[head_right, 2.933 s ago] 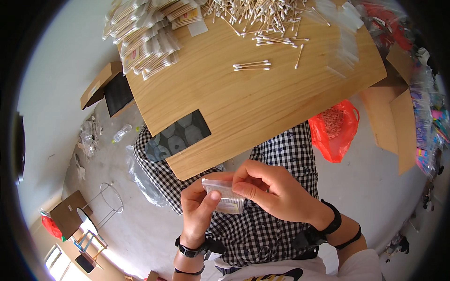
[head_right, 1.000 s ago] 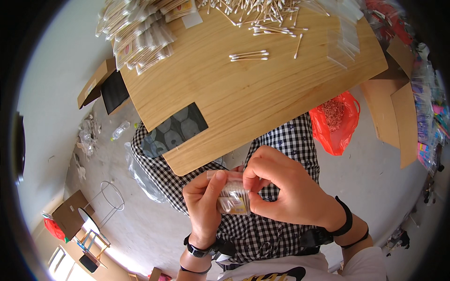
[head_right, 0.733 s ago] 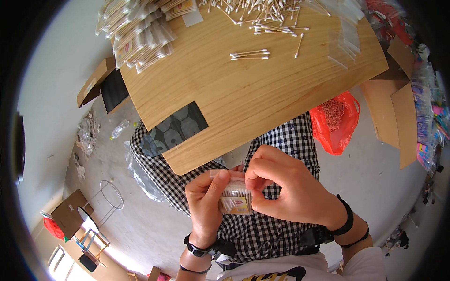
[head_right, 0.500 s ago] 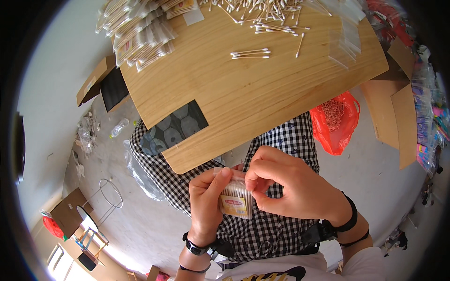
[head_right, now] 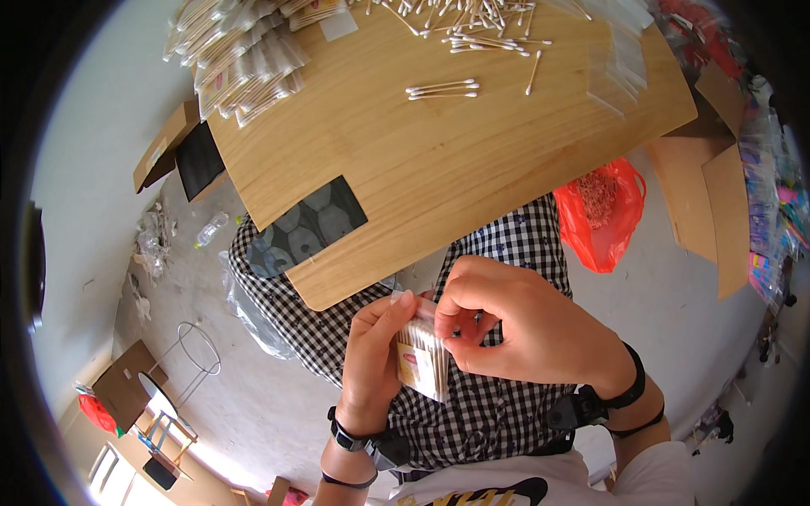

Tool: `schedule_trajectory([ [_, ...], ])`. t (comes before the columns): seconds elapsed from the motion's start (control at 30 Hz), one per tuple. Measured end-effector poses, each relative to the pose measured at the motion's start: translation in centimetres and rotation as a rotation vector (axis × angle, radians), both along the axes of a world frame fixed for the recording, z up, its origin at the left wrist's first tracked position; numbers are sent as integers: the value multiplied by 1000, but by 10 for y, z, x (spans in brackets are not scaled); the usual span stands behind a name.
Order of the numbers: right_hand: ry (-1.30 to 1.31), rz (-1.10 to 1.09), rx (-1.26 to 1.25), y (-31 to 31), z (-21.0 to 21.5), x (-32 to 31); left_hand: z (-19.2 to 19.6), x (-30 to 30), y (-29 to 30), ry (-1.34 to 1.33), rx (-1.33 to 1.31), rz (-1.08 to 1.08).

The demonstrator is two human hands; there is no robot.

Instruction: Manually picking cotton swabs from a pile and placing them into a small clear plastic bag.

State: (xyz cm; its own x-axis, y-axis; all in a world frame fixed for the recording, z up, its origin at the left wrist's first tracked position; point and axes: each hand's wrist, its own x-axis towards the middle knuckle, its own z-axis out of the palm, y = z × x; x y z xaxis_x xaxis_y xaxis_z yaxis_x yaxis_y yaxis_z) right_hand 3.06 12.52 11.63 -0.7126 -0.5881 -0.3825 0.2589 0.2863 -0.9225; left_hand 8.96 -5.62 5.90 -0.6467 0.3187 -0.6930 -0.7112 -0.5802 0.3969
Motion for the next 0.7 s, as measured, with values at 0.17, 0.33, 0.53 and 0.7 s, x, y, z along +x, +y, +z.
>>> schedule_trajectory([
  [0.17, -9, -10, 67, -4, 4, -1, -7, 0, 4, -119, 111, 9],
  [0.33, -19, -20, 94, -5, 3, -1, -9, -1, 6, -209, 228, 7],
  [0.53, -34, -17, 119, -6, 3, -1, -10, -1, 6, -235, 266, 5],
  [0.7, -71, 4, 150, -7, 4, -2, -11, 1, 5, -189, 237, 4],
])
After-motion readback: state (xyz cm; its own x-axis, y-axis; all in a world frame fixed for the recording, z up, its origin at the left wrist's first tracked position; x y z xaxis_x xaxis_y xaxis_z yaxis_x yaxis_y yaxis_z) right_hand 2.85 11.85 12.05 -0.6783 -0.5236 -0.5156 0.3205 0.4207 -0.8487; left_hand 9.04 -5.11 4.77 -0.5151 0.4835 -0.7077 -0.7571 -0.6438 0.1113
